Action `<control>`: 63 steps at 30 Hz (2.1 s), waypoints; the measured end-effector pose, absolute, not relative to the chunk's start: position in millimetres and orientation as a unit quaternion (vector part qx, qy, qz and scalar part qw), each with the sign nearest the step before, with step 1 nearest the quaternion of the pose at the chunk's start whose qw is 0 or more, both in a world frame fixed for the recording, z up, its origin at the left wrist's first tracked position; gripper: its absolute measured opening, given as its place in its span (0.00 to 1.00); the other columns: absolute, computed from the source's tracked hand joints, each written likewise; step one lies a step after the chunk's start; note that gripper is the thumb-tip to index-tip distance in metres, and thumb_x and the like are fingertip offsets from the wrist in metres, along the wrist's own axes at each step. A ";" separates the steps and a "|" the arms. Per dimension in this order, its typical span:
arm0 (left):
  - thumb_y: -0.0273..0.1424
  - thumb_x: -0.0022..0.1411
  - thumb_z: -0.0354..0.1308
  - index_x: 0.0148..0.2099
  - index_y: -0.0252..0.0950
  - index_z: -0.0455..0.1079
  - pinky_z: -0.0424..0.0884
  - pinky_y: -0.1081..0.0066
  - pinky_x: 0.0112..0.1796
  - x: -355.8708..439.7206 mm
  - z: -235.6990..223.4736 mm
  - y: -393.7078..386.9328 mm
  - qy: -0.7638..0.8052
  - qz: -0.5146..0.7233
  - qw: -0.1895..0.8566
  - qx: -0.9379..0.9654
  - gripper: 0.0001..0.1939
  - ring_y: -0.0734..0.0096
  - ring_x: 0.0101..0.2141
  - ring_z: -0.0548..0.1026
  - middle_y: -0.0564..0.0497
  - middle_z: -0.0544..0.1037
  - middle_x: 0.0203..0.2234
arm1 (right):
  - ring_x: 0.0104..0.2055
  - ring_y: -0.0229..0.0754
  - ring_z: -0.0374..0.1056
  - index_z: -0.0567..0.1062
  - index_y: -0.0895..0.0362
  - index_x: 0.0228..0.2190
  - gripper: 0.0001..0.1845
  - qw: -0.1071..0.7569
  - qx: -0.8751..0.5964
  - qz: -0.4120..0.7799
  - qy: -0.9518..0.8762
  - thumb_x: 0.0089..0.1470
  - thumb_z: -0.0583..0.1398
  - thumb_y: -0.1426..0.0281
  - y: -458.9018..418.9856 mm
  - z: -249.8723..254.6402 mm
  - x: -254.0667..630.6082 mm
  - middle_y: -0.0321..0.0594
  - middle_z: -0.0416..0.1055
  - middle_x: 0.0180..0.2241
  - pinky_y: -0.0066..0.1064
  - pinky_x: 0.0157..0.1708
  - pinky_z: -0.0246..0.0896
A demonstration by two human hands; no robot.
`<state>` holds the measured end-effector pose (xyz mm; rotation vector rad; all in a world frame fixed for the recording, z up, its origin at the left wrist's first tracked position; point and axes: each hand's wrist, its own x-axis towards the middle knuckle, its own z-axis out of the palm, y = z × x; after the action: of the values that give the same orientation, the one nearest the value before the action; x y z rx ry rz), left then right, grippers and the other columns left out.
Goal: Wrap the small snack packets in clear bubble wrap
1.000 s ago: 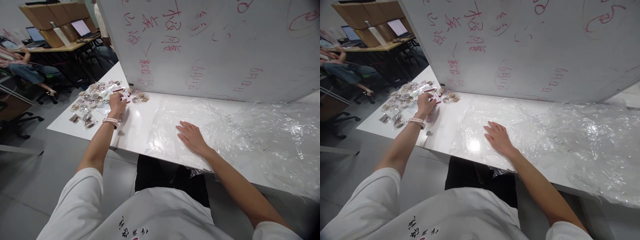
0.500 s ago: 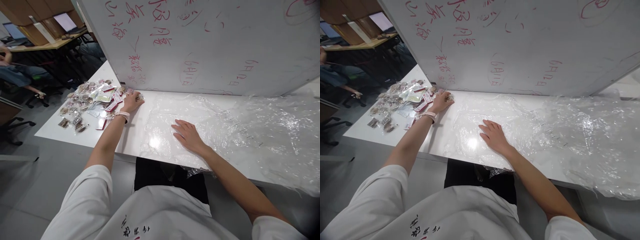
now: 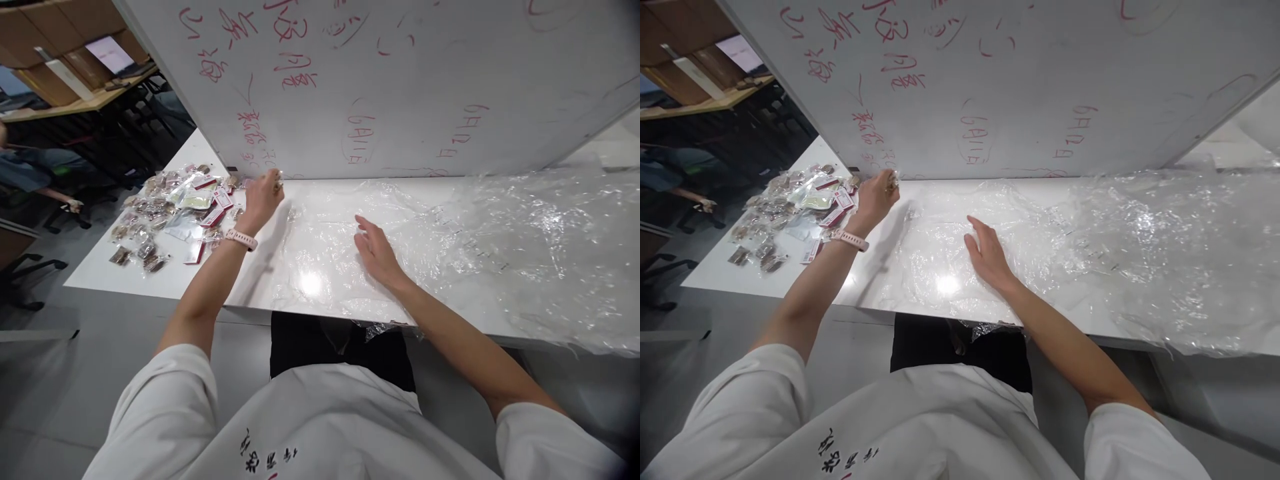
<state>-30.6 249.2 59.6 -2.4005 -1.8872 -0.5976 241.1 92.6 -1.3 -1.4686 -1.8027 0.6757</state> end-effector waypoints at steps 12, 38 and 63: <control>0.44 0.72 0.49 0.74 0.46 0.40 0.50 0.38 0.65 70.3 -1.3 87.9 -0.311 -0.134 -0.131 -0.932 0.35 0.45 0.72 0.40 0.40 0.42 0.73 | 0.59 0.45 0.67 0.63 0.51 0.61 0.33 0.480 -0.614 0.243 -0.578 0.69 0.36 0.49 114.9 -10.4 255.8 0.48 0.69 0.58 0.42 0.56 0.66; 0.32 0.64 0.58 0.40 0.46 0.78 0.79 0.60 0.41 -90.1 21.1 -19.8 -0.560 -0.394 -0.157 -0.712 0.07 0.62 0.38 0.81 0.52 0.83 0.35 | 0.49 0.50 0.74 0.78 0.45 0.47 0.15 0.268 -0.559 0.062 -0.782 0.67 0.52 0.63 -70.9 24.4 335.3 0.37 0.79 0.46 0.49 0.49 0.67; 0.36 0.67 0.59 0.66 0.40 0.57 0.67 0.51 0.58 10.6 37.2 55.0 -0.341 -0.249 -0.184 -0.888 0.29 0.54 0.60 0.68 0.40 0.69 0.60 | 0.64 0.56 0.60 0.64 0.51 0.64 0.32 0.248 -0.457 0.089 -0.849 0.64 0.54 0.51 32.1 40.0 281.3 0.48 0.67 0.61 0.54 0.61 0.57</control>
<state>10.6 55.0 37.2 -3.1702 -1.2175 -0.8904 281.3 32.1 40.0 -1.2470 -2.3157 0.2429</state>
